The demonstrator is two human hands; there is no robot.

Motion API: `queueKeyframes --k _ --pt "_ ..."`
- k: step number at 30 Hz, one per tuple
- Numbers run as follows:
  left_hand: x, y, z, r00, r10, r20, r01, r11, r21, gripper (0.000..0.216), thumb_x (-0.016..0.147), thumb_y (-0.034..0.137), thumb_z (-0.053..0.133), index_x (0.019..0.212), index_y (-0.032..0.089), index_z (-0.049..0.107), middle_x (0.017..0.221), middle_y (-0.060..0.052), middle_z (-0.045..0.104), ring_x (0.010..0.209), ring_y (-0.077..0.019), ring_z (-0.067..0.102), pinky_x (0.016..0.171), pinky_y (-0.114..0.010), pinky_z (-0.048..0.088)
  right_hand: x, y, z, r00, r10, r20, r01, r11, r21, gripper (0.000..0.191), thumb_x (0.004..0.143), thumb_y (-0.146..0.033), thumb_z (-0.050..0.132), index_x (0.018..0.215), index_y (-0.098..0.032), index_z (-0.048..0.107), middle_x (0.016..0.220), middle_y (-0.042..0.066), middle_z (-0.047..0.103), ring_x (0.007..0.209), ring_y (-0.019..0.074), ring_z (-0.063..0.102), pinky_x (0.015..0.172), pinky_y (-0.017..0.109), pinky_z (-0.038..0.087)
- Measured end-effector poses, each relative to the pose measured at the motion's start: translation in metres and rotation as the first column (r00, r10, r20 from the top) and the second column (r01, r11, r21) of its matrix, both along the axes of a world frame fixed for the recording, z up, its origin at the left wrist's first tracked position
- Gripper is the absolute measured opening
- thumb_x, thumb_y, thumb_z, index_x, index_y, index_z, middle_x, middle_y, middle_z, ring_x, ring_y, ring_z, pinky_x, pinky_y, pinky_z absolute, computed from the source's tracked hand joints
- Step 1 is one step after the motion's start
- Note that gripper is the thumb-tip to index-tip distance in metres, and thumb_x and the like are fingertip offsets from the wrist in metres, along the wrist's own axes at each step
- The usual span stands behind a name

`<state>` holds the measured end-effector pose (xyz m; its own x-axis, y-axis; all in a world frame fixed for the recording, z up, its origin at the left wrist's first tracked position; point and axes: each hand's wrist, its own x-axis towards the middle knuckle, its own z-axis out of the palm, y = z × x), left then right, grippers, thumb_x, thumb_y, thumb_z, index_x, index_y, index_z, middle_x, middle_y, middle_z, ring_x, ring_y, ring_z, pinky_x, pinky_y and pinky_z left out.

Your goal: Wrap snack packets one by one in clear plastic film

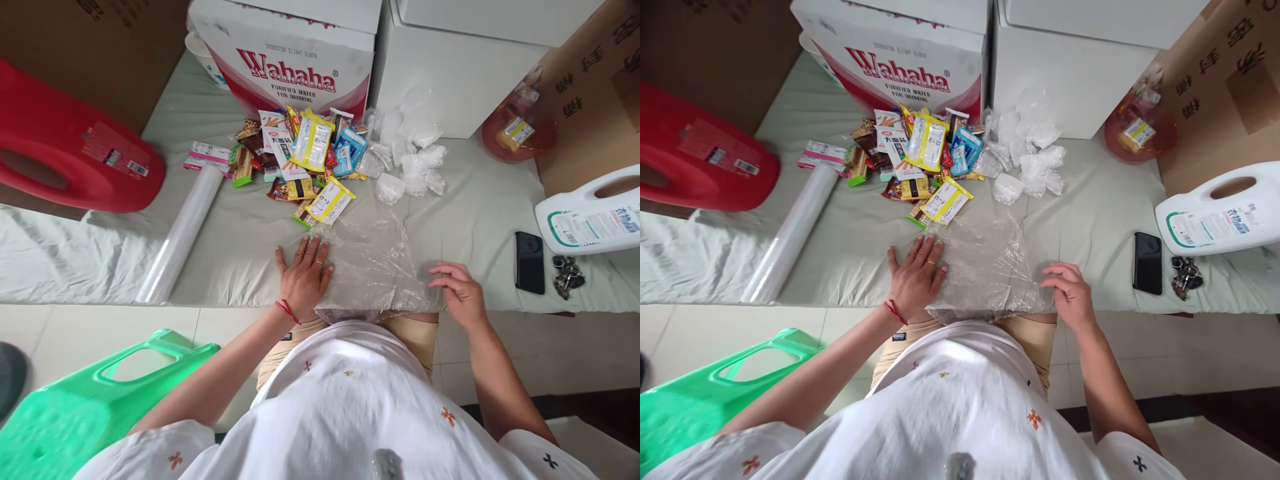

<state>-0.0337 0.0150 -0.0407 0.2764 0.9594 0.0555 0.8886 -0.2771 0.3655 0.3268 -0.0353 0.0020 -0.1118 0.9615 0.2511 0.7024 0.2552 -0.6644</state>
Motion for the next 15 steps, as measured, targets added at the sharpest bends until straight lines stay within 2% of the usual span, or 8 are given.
queueKeyframes --k 2,3,5,7,10,12,13,15 --pt "-0.002 0.006 0.003 0.999 -0.032 -0.014 0.031 0.999 -0.029 0.056 0.104 0.042 0.04 0.158 0.026 0.043 0.166 -0.015 0.038 0.156 -0.0371 0.032 0.119 -0.078 -0.008 -0.013 0.014 0.014 0.996 -0.087 -0.02 0.089 0.992 0.086 0.04 0.09 -0.008 0.049 0.086 -0.034 0.08 0.103 0.002 0.076 0.111 0.0273 0.064 0.1 0.053 0.053" --pt "-0.003 0.01 0.003 0.999 -0.047 -0.017 0.047 0.998 -0.038 0.056 0.104 0.042 0.04 0.157 0.026 0.044 0.167 -0.015 0.037 0.156 -0.0374 0.032 0.119 -0.079 -0.007 -0.022 0.023 0.02 0.996 -0.087 -0.015 0.088 0.99 0.111 0.038 0.092 -0.011 0.05 0.092 -0.035 0.08 0.106 0.002 0.077 0.115 0.0279 0.064 0.103 0.054 0.052" --pt "-0.005 0.016 0.002 0.997 -0.079 -0.018 0.078 0.996 -0.044 0.057 0.104 0.044 0.04 0.158 0.026 0.044 0.167 -0.015 0.035 0.156 -0.0381 0.032 0.118 -0.08 -0.007 -0.042 0.045 0.023 0.999 0.011 0.038 -0.014 0.997 0.08 0.033 0.095 -0.018 0.055 0.111 -0.035 0.078 0.122 0.002 0.074 0.126 0.0293 0.059 0.111 0.055 0.047" --pt "-0.01 0.023 0.001 0.994 -0.109 -0.019 0.108 0.993 -0.045 0.058 0.103 0.047 0.041 0.158 0.027 0.043 0.168 -0.015 0.034 0.155 -0.0384 0.033 0.119 -0.079 -0.008 -0.057 0.068 0.016 0.982 0.146 0.123 -0.144 0.989 -0.029 0.031 0.095 -0.025 0.06 0.121 -0.032 0.075 0.135 0.004 0.069 0.133 0.0313 0.055 0.113 0.055 0.045" --pt "-0.018 0.03 -0.002 0.989 -0.146 -0.014 0.145 0.988 -0.052 0.062 0.102 0.053 0.045 0.159 0.029 0.043 0.167 -0.015 0.035 0.153 -0.0381 0.036 0.121 -0.076 -0.008 -0.071 0.106 0.005 0.941 0.239 0.241 -0.204 0.966 -0.161 0.024 0.096 -0.027 0.057 0.108 -0.025 0.079 0.119 0.01 0.075 0.116 0.0324 0.063 0.101 0.053 0.052" --pt "-0.023 0.032 -0.002 0.987 -0.162 -0.007 0.162 0.985 -0.055 0.063 0.101 0.055 0.046 0.159 0.03 0.043 0.167 -0.014 0.036 0.153 -0.0377 0.037 0.123 -0.073 -0.007 -0.082 0.134 0.005 0.925 0.232 0.302 -0.196 0.97 -0.147 0.028 0.097 -0.023 0.053 0.104 -0.024 0.08 0.103 0.009 0.076 0.104 0.0305 0.064 0.094 0.048 0.053" --pt "-0.024 0.033 -0.002 0.986 -0.166 -0.005 0.165 0.985 -0.055 0.063 0.101 0.054 0.046 0.159 0.031 0.043 0.167 -0.014 0.036 0.153 -0.0374 0.038 0.123 -0.073 -0.006 -0.09 0.148 0.008 0.915 0.24 0.324 -0.213 0.97 -0.116 0.03 0.098 -0.02 0.05 0.107 -0.024 0.079 0.103 0.008 0.076 0.105 0.0298 0.063 0.094 0.047 0.053" --pt "-0.025 0.033 -0.002 0.986 -0.167 -0.008 0.167 0.985 -0.054 0.063 0.101 0.054 0.046 0.159 0.031 0.042 0.167 -0.013 0.036 0.153 -0.0367 0.037 0.123 -0.073 -0.007 -0.114 0.178 0.013 0.882 0.305 0.359 -0.31 0.95 -0.045 0.037 0.096 -0.013 0.049 0.119 -0.024 0.076 0.121 0.007 0.072 0.118 0.0295 0.059 0.101 0.045 0.05"
